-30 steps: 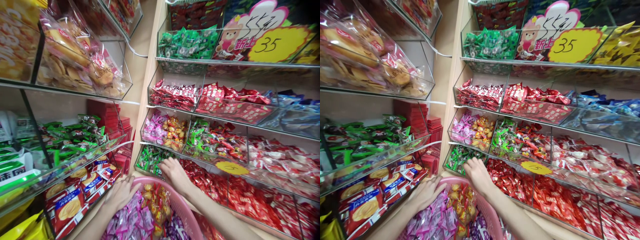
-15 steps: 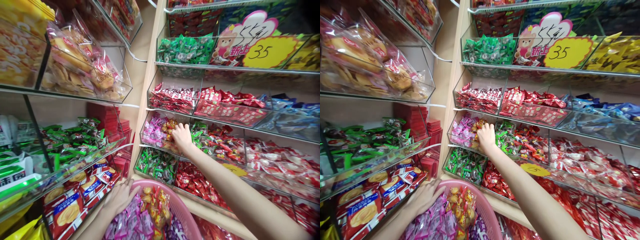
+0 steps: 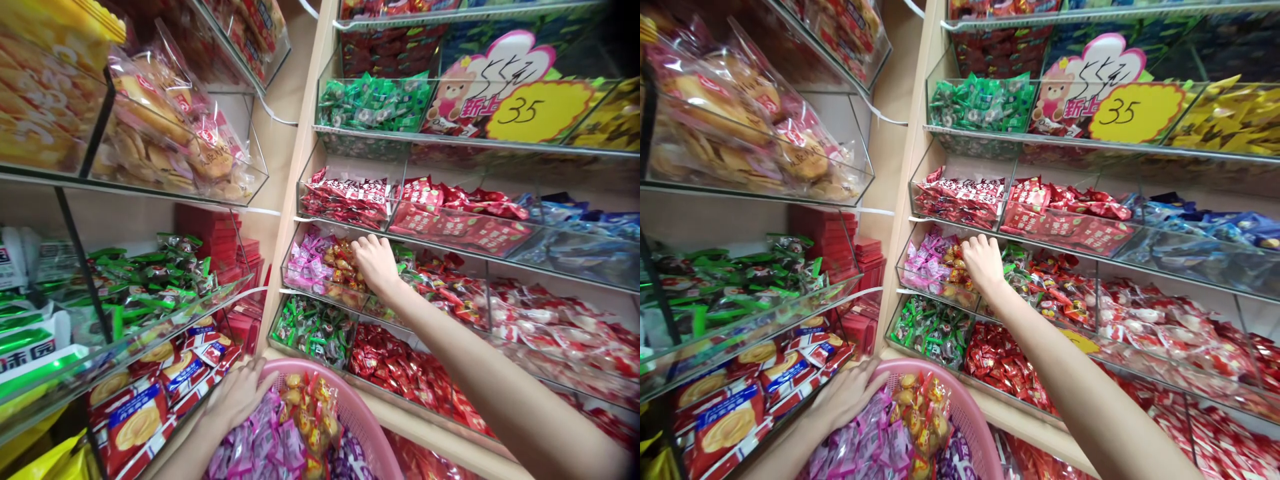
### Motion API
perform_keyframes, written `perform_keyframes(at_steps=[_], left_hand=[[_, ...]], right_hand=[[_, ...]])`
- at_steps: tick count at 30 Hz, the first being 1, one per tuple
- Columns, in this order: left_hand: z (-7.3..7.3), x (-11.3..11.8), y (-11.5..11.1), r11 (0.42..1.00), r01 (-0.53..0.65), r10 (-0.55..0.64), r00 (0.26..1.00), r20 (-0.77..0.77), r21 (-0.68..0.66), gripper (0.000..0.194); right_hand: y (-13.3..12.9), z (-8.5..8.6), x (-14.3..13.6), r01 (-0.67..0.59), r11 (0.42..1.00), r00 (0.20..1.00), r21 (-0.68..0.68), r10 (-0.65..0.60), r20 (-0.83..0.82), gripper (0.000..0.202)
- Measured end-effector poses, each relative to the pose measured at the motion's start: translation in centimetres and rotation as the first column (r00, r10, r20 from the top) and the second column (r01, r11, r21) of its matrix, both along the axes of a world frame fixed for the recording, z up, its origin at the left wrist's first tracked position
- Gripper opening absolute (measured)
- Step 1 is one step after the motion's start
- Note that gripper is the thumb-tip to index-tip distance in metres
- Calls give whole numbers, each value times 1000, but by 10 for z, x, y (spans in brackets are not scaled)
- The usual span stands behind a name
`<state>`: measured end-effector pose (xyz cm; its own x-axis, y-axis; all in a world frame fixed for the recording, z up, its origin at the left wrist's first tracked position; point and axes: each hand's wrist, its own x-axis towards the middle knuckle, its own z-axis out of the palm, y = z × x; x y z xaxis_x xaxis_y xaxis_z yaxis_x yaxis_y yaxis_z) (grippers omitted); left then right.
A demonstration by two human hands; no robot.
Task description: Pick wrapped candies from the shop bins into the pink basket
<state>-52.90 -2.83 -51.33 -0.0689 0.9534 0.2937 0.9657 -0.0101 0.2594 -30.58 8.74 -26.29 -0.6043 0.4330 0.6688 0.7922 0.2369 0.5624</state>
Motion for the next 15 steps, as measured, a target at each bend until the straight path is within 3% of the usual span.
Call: perform_keyframes(at_steps=[4,7,11,15], left_hand=[[0,2,2,1000,5,-5,1000,0,7,65],[1,3,2,1000,7,-7,1000,-16,0,65],[4,4,1,1000,9,-10,999,-31,-21,65],[5,5,-1,999,6,-6,1000,-21,-33,64]], right_hand=[[-17,1,3,-70,995,996,66,73,-52,14],[-38,-14,3,-184,982,974,42,188,-127,13],[-67,-69,4,-378,909,919,-177,345,-193,14],[-85,-139,14,-416,779,909,-468,352,-223,15]])
